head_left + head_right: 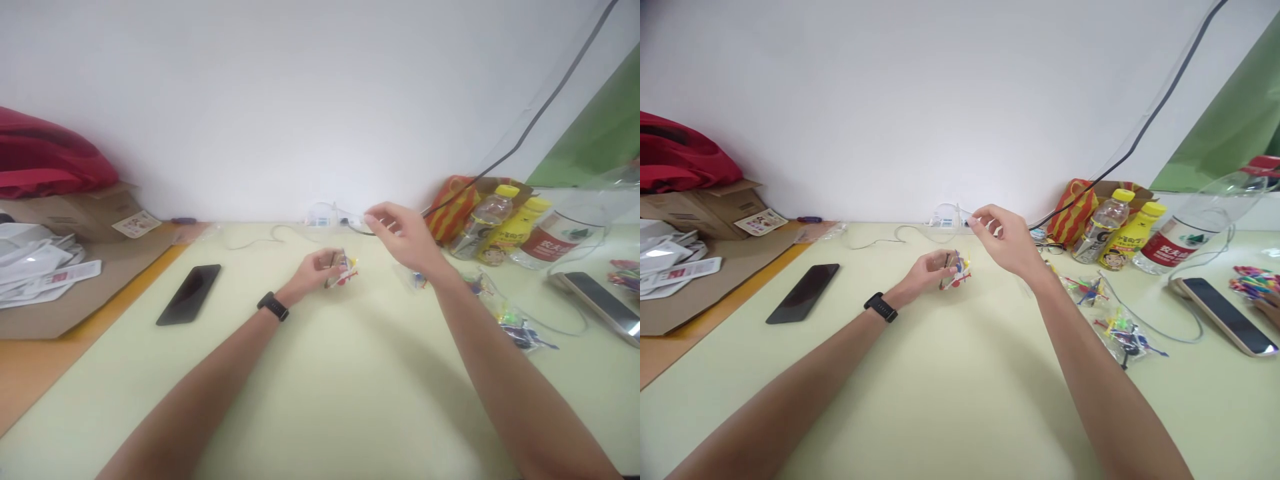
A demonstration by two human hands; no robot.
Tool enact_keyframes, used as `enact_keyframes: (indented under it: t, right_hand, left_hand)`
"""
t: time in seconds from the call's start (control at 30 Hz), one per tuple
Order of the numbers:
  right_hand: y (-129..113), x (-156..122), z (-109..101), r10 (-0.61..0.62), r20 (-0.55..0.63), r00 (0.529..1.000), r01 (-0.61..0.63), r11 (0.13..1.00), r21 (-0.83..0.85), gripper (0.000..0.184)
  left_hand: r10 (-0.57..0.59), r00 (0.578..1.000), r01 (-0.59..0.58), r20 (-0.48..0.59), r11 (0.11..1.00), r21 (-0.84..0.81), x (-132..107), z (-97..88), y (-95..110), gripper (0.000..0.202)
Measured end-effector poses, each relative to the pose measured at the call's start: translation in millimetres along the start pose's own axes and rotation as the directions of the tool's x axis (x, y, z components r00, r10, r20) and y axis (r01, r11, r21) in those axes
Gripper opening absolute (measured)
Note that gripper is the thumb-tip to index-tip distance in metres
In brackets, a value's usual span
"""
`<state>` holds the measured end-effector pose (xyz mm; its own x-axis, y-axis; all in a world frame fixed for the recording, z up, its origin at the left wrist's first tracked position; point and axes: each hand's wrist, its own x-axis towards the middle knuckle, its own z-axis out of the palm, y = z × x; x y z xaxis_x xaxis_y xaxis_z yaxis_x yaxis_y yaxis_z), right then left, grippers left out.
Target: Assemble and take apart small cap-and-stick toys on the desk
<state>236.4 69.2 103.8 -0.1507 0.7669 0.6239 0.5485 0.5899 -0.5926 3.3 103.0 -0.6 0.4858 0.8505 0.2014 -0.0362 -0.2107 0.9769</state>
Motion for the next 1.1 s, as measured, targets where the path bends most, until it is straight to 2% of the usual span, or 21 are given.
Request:
enact_keyframes:
  t: [0.13,0.23,0.3,0.37,0.43,0.53,0.6,0.73,0.87,1.0,1.1]
  right_hand:
    - [20,-3,4,0.106,0.172,0.979,-0.109,0.994,0.006,0.043]
    - [38,-7,14,0.156,0.282,0.946,-0.174,0.984,0.038,0.061]
    - [48,-10,22,0.195,0.299,0.934,-0.231,0.969,0.090,0.070]
    - [55,-12,32,0.262,0.247,0.933,-0.303,0.942,0.145,0.077]
    - [60,-14,40,0.310,0.222,0.925,-0.357,0.908,0.220,0.071]
    - [62,-14,48,0.276,0.318,0.907,-0.384,0.851,0.357,0.046]
    - [61,-14,50,0.249,0.344,0.906,-0.382,0.830,0.407,0.040]
    - [58,-13,53,0.240,0.323,0.915,-0.368,0.824,0.430,0.040]
    - [56,-14,53,0.236,0.326,0.916,-0.365,0.826,0.429,0.043]
    - [56,-15,51,0.240,0.354,0.904,-0.381,0.829,0.410,0.044]
    - [57,-15,51,0.239,0.363,0.901,-0.393,0.805,0.444,0.042]
  left_hand:
    - [-0.042,0.995,0.045,-0.090,0.998,0.040,5,-14.0,-2,0.050]
    - [-0.039,0.997,0.042,-0.071,0.998,0.041,9,-19.3,-1,0.051]
    - [-0.020,0.998,0.022,-0.056,0.999,0.050,10,-21.4,0,0.050]
    - [-0.002,0.998,0.006,-0.057,0.998,0.069,10,-23.5,2,0.047]
    - [0.010,0.999,-0.005,-0.054,0.995,0.097,9,-25.9,5,0.044]
    - [0.046,0.998,-0.040,-0.039,0.988,0.151,8,-28.9,11,0.039]
    - [0.068,0.996,-0.059,-0.048,0.984,0.170,8,-29.5,15,0.041]
    - [0.066,0.996,-0.057,-0.057,0.986,0.157,10,-27.3,17,0.050]
    - [0.058,0.995,-0.047,-0.084,0.991,0.125,12,-26.5,13,0.043]
    - [0.020,0.999,-0.013,-0.047,0.990,0.141,11,-31.1,16,0.043]
    - [0.039,0.999,-0.033,-0.035,0.985,0.172,10,-36.6,21,0.040]
